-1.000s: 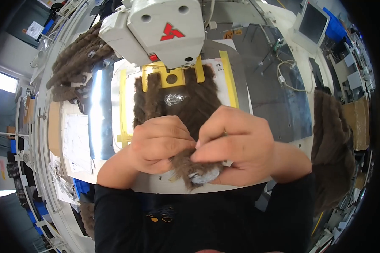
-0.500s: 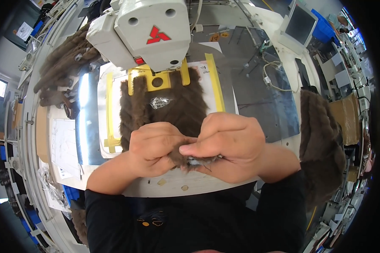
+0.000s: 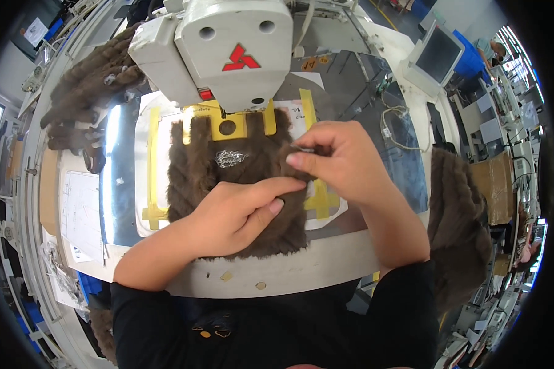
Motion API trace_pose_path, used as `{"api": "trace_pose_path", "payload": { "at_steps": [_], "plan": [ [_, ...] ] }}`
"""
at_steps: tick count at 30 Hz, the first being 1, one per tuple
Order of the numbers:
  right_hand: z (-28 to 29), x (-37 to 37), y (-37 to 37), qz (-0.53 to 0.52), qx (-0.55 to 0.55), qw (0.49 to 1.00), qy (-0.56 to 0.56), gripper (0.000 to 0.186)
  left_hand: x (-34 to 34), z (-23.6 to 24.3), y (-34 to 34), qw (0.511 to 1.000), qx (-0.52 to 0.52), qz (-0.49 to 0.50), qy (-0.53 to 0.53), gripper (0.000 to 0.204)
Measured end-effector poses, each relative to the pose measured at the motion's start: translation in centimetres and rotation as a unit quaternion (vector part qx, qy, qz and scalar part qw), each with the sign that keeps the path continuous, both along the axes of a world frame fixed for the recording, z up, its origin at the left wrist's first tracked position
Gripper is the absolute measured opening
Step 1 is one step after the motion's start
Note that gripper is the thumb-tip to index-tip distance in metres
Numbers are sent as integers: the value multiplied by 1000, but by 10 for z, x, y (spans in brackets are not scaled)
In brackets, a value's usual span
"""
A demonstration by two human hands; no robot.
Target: Sewing and assembling fur-like fabric components using an industrial sewing machine.
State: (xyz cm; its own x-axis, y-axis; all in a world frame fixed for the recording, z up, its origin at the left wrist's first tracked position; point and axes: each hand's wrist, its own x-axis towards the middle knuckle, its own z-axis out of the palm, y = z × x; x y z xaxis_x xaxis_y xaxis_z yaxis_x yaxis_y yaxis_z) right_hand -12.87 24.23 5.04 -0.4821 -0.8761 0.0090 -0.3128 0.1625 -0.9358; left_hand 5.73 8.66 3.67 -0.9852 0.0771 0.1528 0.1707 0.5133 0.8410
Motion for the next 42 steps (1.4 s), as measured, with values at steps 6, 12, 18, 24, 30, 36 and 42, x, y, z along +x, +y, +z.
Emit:
{"api": "trace_pose_path", "payload": {
  "at_steps": [6,12,18,24,30,36,42],
  "plan": [
    [-51,-36,-38,37,135,986,-90,16,-27,-16,-29,982,-166,-32,-83,55],
    [-60,-50,-87,70,150,983,80,21,-43,-46,-51,896,-434,8,92,41],
    [-69,-43,-93,36,78,982,166,25,-42,-60,-59,876,-442,73,178,25],
    [-70,-47,-99,19,95,977,191,30,-48,-61,-65,889,-421,74,164,27],
    [-75,-53,-104,21,59,942,331,29,-55,-60,-67,870,-453,97,169,18],
    [-75,-66,-101,13,39,980,196,30,-61,-63,-66,871,-448,114,166,13],
    [-73,-67,-99,3,52,983,177,22,-62,-61,-63,866,-462,121,146,12]
  ]
}}
